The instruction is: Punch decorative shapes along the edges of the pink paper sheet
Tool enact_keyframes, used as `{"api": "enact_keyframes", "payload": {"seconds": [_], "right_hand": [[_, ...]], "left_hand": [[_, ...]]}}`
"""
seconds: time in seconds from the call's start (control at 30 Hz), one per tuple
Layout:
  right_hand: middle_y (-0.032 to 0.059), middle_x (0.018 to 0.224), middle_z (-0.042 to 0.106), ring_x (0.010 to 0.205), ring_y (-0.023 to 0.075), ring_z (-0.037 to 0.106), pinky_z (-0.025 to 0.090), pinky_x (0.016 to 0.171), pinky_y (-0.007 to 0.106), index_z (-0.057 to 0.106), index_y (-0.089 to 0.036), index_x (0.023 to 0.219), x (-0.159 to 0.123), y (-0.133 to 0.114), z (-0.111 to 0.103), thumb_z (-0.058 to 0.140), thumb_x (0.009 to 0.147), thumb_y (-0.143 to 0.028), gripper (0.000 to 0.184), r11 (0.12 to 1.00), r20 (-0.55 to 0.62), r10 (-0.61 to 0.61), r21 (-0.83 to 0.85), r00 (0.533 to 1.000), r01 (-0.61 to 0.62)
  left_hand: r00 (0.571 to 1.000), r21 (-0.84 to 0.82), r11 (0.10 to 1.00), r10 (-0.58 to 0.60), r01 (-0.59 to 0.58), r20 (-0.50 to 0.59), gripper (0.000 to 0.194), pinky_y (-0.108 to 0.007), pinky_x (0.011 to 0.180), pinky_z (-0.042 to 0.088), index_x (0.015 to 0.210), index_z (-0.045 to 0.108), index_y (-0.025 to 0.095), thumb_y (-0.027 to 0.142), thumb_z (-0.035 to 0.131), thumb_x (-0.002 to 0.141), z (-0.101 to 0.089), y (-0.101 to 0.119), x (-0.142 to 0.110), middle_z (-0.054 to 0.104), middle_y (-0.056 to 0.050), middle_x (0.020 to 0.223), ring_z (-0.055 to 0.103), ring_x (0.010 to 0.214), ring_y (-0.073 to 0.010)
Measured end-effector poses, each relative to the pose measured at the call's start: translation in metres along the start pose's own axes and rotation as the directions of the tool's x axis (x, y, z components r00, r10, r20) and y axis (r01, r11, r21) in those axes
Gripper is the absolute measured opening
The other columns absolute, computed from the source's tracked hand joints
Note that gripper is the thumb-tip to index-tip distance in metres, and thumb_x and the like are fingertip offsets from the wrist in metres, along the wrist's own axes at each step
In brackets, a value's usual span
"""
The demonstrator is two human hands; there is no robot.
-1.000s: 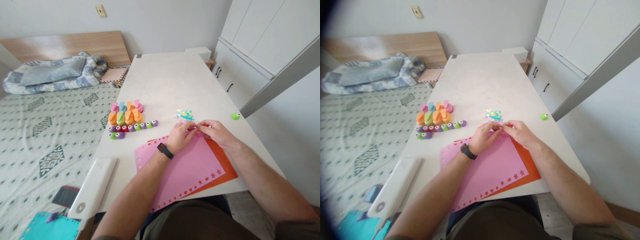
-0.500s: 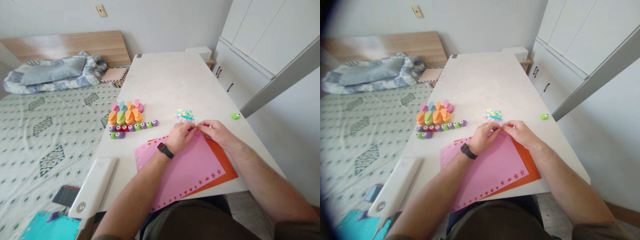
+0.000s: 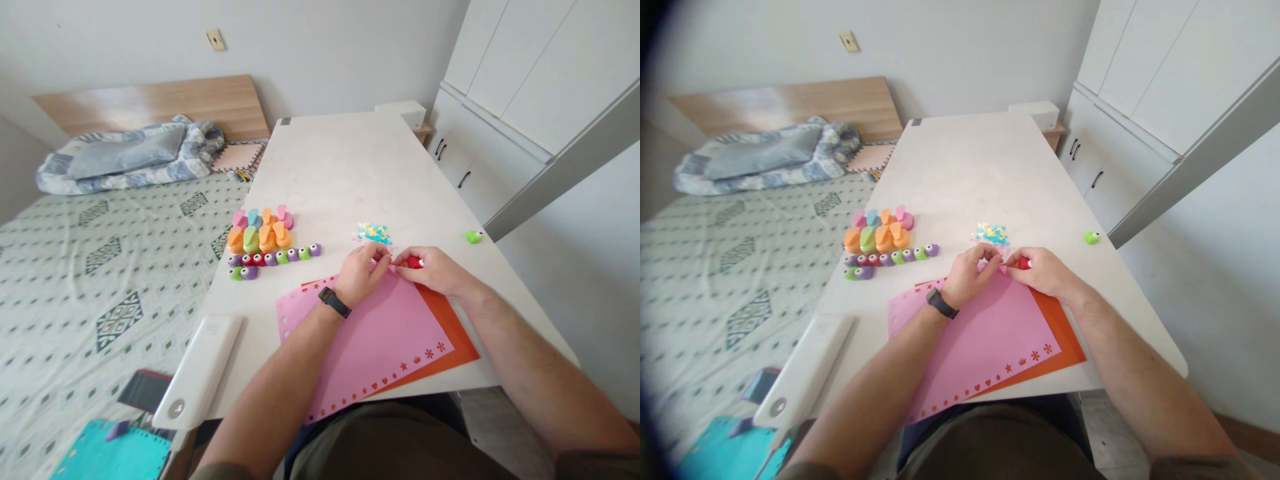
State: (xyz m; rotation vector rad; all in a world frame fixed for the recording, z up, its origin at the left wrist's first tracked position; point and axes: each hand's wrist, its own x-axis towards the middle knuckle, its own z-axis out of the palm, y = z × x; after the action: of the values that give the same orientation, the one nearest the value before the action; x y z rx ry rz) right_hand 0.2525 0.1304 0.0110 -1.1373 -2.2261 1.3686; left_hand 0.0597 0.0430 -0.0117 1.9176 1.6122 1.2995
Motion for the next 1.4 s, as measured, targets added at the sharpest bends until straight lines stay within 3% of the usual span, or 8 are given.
{"api": "enact_keyframes", "payload": {"seconds": [0.17,0.33,0.43,0.53,0.73,0.9,1.13,1.4], "right_hand": [[0.0034,0.086,0.075,0.078,0.0216,0.064,0.046,0.072,0.033,0.077,-0.021,0.092,0.003,0.003,0.001,0.065,0.088,-0.043,0.025,0.99,-0.031,-0.065,-0.124,0.997,0.061],[0.0029,0.086,0.076,0.076,0.0215,0.065,0.044,0.069,0.033,0.074,-0.023,0.091,0.006,0.007,0.002,0.061,0.091,-0.044,0.025,0.976,-0.051,-0.055,-0.213,0.997,0.042],[0.0019,0.084,0.075,0.075,0.0205,0.065,0.043,0.068,0.032,0.074,-0.023,0.09,0.007,0.007,0.003,0.06,0.091,-0.043,0.024,0.968,-0.063,-0.053,-0.25,0.997,0.035],[0.0011,0.084,0.075,0.076,0.0196,0.065,0.043,0.068,0.031,0.074,-0.023,0.089,0.005,0.004,0.004,0.059,0.09,-0.04,0.022,0.96,-0.083,-0.051,-0.28,0.995,0.026],[0.0014,0.089,0.077,0.082,0.0196,0.069,0.046,0.074,0.03,0.075,-0.024,0.092,0.004,0.003,0.006,0.062,0.088,-0.036,0.018,0.956,-0.094,-0.081,-0.288,0.992,0.05],[0.0005,0.087,0.077,0.079,0.0186,0.069,0.046,0.071,0.029,0.075,-0.024,0.091,0.004,0.004,0.005,0.062,0.088,-0.034,0.017,0.956,-0.098,-0.088,-0.288,0.991,0.056],[0.0007,0.088,0.077,0.079,0.0183,0.068,0.045,0.072,0.029,0.074,-0.024,0.09,0.001,0.0,0.003,0.061,0.089,-0.033,0.016,0.956,-0.12,-0.116,-0.281,0.986,0.079],[0.0007,0.086,0.077,0.078,0.0182,0.068,0.045,0.071,0.029,0.075,-0.024,0.089,-0.002,-0.002,0.001,0.062,0.089,-0.033,0.016,0.965,-0.128,-0.14,-0.238,0.982,0.106]], "left_hand": [[0.997,-0.007,0.998,-0.06,0.06,-0.044,0.009,-0.029,0.081,0.054,0.097,0.062,0.02,0.026,0.056,0.099,-0.01,0.007,0.005,0.072,-0.002,0.091,0.067,0.085,-0.0143],[0.993,0.077,0.993,-0.086,0.093,-0.085,0.011,-0.028,0.081,0.052,0.097,0.063,0.019,0.027,0.056,0.099,-0.051,0.026,0.006,0.072,-0.001,0.089,0.067,0.083,-0.0131],[0.98,0.156,0.972,-0.159,0.176,-0.12,0.013,-0.027,0.078,0.051,0.094,0.063,0.019,0.028,0.056,0.098,-0.078,0.035,-0.004,0.072,-0.001,0.085,0.065,0.079,-0.0132],[0.968,0.226,0.941,-0.234,0.25,-0.095,0.014,-0.027,0.075,0.05,0.096,0.065,0.02,0.029,0.055,0.098,-0.089,0.03,-0.012,0.072,-0.002,0.087,0.066,0.08,-0.0147],[0.967,0.367,0.897,-0.255,0.246,-0.025,0.011,-0.029,0.074,0.049,0.086,0.068,0.019,0.021,0.058,0.091,-0.054,-0.005,0.009,0.073,-0.004,0.087,0.066,0.081,-0.0178],[0.952,0.438,0.86,-0.304,0.262,0.027,0.019,-0.031,0.081,0.051,0.095,0.075,0.019,0.021,0.055,0.094,-0.025,-0.022,0.034,0.073,-0.007,0.092,0.067,0.086,-0.0194],[0.975,0.398,0.895,-0.224,0.202,0.01,0.025,-0.032,0.088,0.053,0.112,0.074,0.019,0.028,0.055,0.097,-0.026,-0.015,0.031,0.074,-0.008,0.099,0.068,0.09,-0.0189],[0.963,0.28,0.952,-0.18,0.12,0.202,0.025,-0.033,0.09,0.056,0.114,0.072,0.019,0.03,0.059,0.095,-0.024,0.001,0.008,0.077,-0.006,0.108,0.07,0.097,-0.0195]]}}
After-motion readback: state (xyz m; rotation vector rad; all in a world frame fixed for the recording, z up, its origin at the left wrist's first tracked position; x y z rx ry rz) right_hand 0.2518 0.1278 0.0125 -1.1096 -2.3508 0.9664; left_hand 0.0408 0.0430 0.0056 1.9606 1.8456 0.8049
